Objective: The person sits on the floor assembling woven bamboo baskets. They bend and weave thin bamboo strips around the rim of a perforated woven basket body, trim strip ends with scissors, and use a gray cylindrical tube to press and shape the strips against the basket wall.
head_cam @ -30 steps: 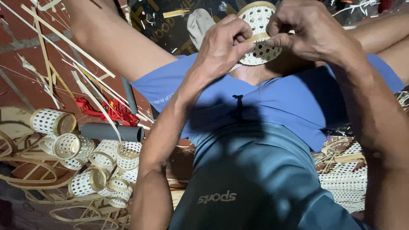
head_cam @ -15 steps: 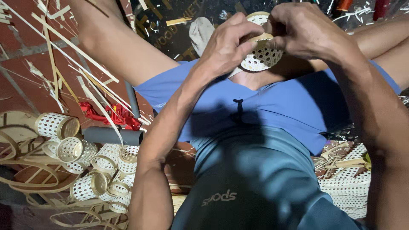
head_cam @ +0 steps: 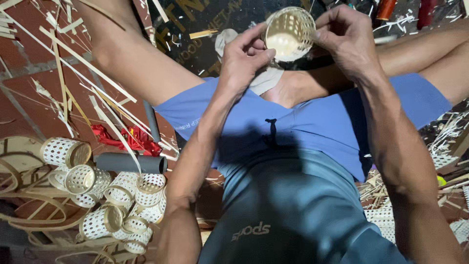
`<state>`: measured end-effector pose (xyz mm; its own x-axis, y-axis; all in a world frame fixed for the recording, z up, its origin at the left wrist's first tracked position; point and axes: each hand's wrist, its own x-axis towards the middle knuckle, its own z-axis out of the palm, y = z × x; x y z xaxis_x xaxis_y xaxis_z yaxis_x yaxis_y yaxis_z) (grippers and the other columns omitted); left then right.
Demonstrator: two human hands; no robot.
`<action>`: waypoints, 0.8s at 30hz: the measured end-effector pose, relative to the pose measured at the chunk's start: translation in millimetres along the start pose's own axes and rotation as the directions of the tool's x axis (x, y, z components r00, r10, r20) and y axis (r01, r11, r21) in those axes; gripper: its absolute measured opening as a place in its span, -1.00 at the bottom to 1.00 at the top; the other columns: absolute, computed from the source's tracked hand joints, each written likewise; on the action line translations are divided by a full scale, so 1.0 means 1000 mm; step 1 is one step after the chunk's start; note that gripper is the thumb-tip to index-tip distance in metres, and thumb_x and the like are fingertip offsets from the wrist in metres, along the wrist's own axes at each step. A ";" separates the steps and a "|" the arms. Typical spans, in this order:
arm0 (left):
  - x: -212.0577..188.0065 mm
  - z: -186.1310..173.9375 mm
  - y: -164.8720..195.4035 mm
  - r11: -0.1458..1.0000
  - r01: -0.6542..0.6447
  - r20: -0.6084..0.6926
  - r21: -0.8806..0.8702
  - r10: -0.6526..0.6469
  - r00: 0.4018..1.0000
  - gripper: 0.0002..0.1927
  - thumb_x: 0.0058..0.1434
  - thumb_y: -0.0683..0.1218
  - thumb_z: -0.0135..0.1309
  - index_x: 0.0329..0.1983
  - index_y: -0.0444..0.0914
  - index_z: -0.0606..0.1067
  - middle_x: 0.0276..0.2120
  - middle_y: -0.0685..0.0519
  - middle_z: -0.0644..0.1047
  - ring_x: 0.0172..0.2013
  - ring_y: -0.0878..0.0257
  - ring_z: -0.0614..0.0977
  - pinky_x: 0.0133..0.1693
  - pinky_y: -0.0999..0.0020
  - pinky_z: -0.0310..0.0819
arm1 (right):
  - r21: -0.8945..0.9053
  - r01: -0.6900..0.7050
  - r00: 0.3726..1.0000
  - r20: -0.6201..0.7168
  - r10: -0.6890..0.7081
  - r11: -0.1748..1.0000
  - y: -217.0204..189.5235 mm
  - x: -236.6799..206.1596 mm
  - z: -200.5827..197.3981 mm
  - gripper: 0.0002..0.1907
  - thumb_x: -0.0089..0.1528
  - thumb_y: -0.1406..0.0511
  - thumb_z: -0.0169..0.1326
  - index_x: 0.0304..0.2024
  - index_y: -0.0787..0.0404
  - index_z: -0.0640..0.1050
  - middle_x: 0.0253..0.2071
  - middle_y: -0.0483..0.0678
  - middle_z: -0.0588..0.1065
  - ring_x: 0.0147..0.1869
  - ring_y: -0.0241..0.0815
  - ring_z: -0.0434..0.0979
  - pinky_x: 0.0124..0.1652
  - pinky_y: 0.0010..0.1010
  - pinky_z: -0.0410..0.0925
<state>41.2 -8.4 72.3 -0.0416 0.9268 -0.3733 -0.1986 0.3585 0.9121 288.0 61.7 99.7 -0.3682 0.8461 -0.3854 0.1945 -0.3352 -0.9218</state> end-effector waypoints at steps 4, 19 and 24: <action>-0.010 0.003 -0.009 0.986 0.075 -0.030 -0.150 -0.080 0.996 -0.38 0.18 -0.34 0.25 0.33 -0.41 0.39 -0.43 0.12 0.49 -0.49 0.43 0.54 -0.44 0.50 0.55 | -0.014 0.069 0.997 0.027 -0.069 0.997 0.013 0.001 0.009 -0.72 0.35 0.48 0.32 0.00 0.40 0.48 -0.20 -0.07 0.54 -0.16 -0.32 0.59 -0.14 -0.47 0.55; -0.002 -0.004 0.015 0.985 0.171 -0.084 0.022 -0.169 0.982 -0.48 0.21 -0.24 0.28 0.25 -0.39 0.47 -0.44 -0.04 0.54 -0.49 0.24 0.60 -0.46 0.33 0.57 | -0.222 0.137 0.987 -0.058 -0.153 0.965 -0.005 -0.001 -0.001 -0.72 0.31 0.44 0.33 -0.01 0.39 0.52 -0.24 -0.06 0.49 -0.18 -0.28 0.51 -0.18 -0.43 0.45; 0.033 0.024 0.038 0.504 -0.345 0.063 0.792 0.495 0.867 -0.49 0.08 -0.11 0.29 0.12 -0.29 0.48 -0.09 -0.22 0.50 -0.14 -0.20 0.61 -0.17 -0.05 0.52 | -0.716 0.372 0.899 0.121 -0.420 0.591 -0.018 0.027 0.015 -0.62 0.19 0.30 0.42 -0.08 0.37 0.56 -0.23 0.13 0.56 -0.21 0.05 0.60 -0.25 -0.14 0.42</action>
<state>55.7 38.8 98.8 -0.0724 0.9877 0.1384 0.6895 -0.0507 0.7226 261.5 84.3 104.9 -0.5230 0.8516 0.0357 0.6287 0.4138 -0.6584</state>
